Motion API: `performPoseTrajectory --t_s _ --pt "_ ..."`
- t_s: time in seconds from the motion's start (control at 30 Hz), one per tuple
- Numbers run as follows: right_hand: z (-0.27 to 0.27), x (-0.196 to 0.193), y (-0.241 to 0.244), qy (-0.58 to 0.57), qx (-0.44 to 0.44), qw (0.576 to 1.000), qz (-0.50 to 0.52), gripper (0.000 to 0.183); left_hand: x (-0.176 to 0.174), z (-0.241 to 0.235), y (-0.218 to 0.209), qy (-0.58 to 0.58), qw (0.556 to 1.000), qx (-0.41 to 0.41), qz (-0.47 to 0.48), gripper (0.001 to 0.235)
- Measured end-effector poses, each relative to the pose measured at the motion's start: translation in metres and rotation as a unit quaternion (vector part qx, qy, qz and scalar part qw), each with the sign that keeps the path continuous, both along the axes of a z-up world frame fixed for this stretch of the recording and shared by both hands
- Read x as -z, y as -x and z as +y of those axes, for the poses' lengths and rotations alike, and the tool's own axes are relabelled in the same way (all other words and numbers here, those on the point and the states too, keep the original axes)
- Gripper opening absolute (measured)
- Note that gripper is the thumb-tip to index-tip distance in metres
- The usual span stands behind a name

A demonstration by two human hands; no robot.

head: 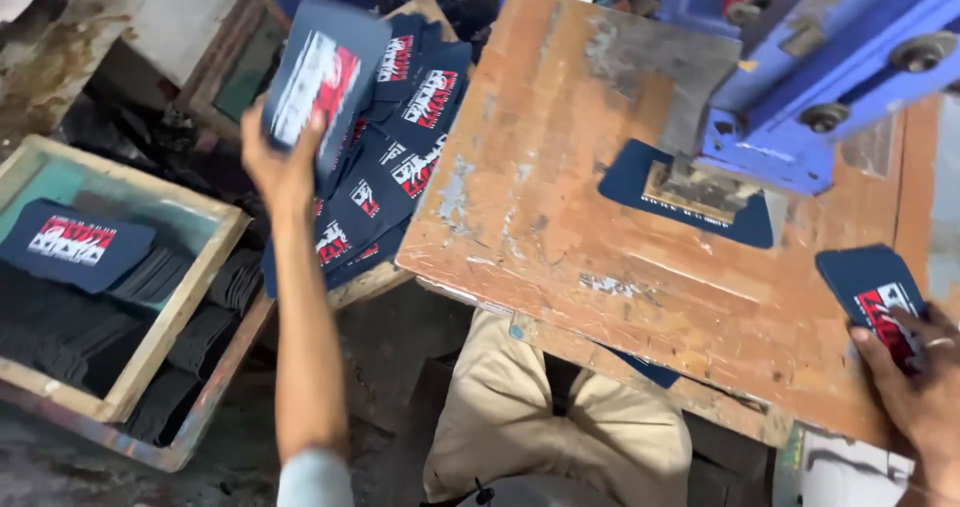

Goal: The recorder is sorting and marking printed fabric components for hats.

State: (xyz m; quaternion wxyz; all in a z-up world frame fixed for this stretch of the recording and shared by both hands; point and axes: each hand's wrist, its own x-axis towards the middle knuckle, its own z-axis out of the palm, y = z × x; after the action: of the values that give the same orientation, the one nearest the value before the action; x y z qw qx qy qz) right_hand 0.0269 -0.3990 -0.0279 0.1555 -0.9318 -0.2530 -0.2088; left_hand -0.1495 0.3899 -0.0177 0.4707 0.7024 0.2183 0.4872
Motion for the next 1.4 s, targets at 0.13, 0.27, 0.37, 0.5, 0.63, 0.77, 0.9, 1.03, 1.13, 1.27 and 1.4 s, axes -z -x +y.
performPoseTrajectory --t_s 0.13,0.27,0.37,0.5,0.63,0.77,0.9,1.03,1.13,1.27,1.4 --pt "-0.029 0.017 -0.018 -0.018 0.010 0.998 0.067 0.040 0.024 0.049 -0.075 0.164 0.974 0.028 0.154 0.063" --pt "-0.007 0.013 0.015 -0.112 0.025 0.988 0.107 0.033 0.025 0.004 -0.060 0.025 0.970 -0.028 0.240 0.075" --pt "0.070 -0.016 0.071 -0.105 0.100 0.989 0.007 0.028 -0.012 -0.074 -0.036 -0.232 0.957 -0.070 0.162 0.059" --pt "0.197 -0.055 0.107 -0.038 -0.070 0.996 0.050 0.032 -0.057 -0.170 -0.039 -0.139 0.972 0.096 0.162 0.053" --pt "0.242 -0.068 0.100 -0.090 -0.098 0.990 0.038 0.031 -0.050 -0.226 -0.079 -0.190 0.939 0.246 0.146 0.064" --pt "0.240 -0.069 0.099 -0.100 -0.091 0.990 0.050 0.026 -0.044 -0.254 -0.131 -0.199 0.923 0.284 0.169 0.061" --pt "0.239 -0.064 0.102 -0.100 -0.087 0.988 0.075 0.028 -0.038 -0.275 -0.173 -0.156 0.905 0.300 0.258 0.034" --pt "0.260 -0.067 0.123 -0.011 -0.076 0.995 0.066 0.060 -0.031 -0.305 -0.170 -0.233 0.883 0.265 0.310 0.031" --pt "0.264 -0.060 0.146 0.068 -0.086 0.991 0.078 0.081 -0.039 -0.300 -0.111 -0.327 0.902 0.199 0.202 0.016" --pt "0.252 -0.050 0.140 0.072 -0.109 0.987 0.096 0.086 -0.044 -0.190 -0.016 -0.151 0.841 0.200 0.480 0.040" --pt "0.278 -0.054 0.076 0.101 -0.131 0.981 0.100 0.085 -0.049 -0.145 0.024 0.063 0.872 0.296 0.384 0.030"
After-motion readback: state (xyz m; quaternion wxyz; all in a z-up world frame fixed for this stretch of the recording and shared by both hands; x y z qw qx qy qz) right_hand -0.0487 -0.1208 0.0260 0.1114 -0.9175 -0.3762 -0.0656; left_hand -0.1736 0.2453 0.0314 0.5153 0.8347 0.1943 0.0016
